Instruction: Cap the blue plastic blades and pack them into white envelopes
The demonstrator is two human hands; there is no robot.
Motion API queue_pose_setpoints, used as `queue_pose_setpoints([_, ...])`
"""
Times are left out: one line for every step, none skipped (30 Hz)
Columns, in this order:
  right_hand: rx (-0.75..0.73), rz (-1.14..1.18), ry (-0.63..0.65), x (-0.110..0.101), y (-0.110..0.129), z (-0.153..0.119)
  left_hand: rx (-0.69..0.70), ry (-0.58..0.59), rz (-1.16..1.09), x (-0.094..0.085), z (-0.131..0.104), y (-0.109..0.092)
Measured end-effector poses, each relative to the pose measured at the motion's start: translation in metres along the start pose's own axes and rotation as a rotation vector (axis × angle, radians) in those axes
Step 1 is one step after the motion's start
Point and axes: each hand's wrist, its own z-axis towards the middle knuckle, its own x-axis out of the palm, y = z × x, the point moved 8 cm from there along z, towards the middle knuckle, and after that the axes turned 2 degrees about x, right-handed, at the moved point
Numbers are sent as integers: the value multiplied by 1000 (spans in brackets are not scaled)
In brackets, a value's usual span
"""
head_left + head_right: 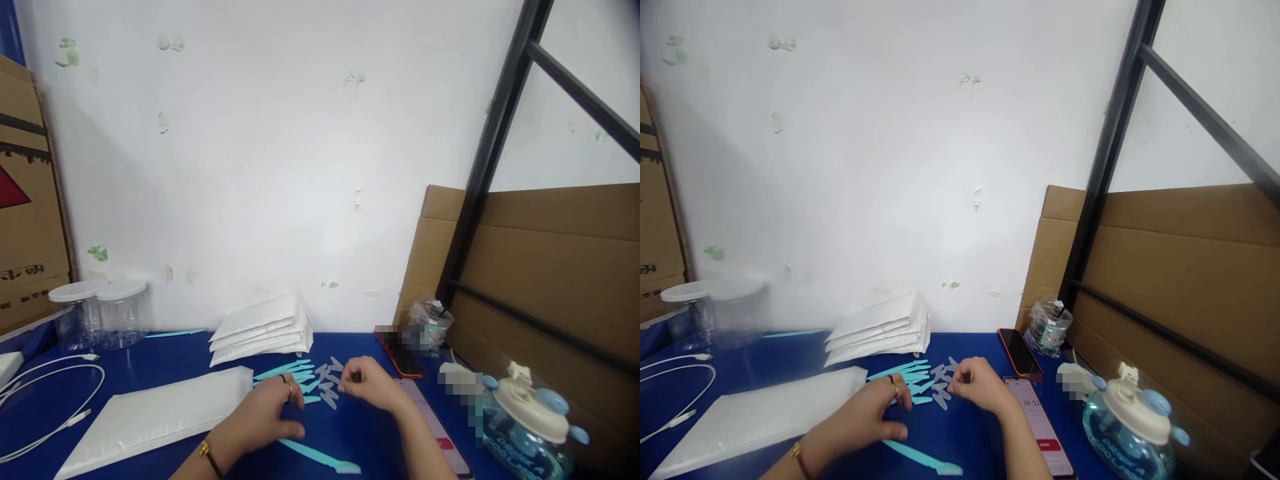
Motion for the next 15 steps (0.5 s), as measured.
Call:
queue_pose_setpoints([29,36,116,9,-2,-5,25,60,-9,10,-2,-8])
queue_pose_setpoints([59,57,244,19,-3,-11,28,96,-1,18,-4,-12])
queue_pose_setpoints([83,56,357,30,-5,-17,17,118,14,24,-5,-13])
queue_pose_setpoints([101,42,440,39,-6,-22,0,118,29,28,-4,-13])
queue_pose_setpoints([112,27,492,46,-7,-24,-17,110,33,30,-4,-11])
queue_pose_setpoints([120,23,511,51,-8,-24,-34,101,22,31,-3,-9])
queue_pose_setpoints([125,33,505,54,-9,-22,-50,85,3,30,-1,-6])
queue_pose_setpoints([129,58,487,55,-9,-20,-65,67,-20,28,0,-4])
queue_pose_setpoints([136,88,469,56,-9,-17,-80,57,-48,26,1,-2])
queue_pose_setpoints([139,118,445,56,-10,-15,-96,55,-80,24,2,0])
queue_pose_setpoints([137,143,411,53,-10,-12,-113,61,-115,23,2,3])
queue_pose_setpoints([129,163,372,49,-11,-11,-128,67,-149,22,2,5])
queue_pose_setpoints([120,175,334,44,-12,-10,-142,66,-175,20,2,9])
queue_pose_setpoints([112,178,283,37,-13,-9,-150,49,-186,17,2,13])
queue_pose_setpoints([101,169,214,28,-15,-8,-149,14,-187,11,2,17])
